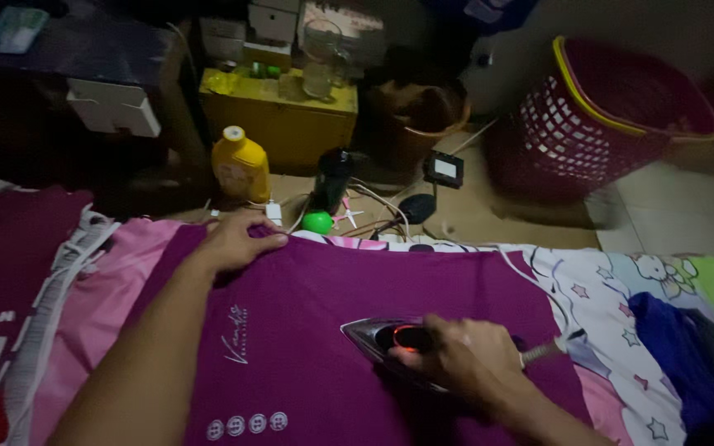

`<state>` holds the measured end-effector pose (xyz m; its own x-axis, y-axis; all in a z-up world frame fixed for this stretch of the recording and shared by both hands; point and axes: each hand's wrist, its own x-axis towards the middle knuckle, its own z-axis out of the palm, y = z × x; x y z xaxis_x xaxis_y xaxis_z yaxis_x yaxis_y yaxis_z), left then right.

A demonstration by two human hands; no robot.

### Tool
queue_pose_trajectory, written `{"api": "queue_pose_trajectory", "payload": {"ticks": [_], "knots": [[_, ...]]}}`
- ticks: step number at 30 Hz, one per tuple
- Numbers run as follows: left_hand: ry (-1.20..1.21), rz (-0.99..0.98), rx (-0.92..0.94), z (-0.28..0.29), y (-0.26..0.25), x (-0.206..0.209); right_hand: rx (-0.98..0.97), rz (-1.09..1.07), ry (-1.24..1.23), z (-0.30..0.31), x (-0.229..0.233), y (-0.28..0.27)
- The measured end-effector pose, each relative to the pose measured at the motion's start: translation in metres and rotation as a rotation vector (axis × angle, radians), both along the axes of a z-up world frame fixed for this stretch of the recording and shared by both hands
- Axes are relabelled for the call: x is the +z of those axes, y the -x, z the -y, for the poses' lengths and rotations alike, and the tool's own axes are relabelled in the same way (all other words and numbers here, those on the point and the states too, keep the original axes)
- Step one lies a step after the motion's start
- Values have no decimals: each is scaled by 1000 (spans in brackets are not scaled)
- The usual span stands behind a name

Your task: The person irons a purple t-shirt on a bed using an electric iron. They smooth the fabric with their hands, move the iron across the surface, and flip the shirt to iron different sections.

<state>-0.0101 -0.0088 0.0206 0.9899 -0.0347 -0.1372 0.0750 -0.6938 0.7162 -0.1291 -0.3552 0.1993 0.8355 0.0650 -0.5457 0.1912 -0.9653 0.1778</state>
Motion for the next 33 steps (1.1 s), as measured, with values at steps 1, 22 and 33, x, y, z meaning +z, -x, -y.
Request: {"api": "queue_pose_trajectory", "payload": {"ticks": [1,22,33], "knots": [[17,-15,10,-2,0,0,9,43,-2,2,-2,-3],[-121,-171,75,7,-1,6,-427,140,6,119,29,-44],[-618,233,158,83,72,52,-461,289,130,183,4,-5]]}}
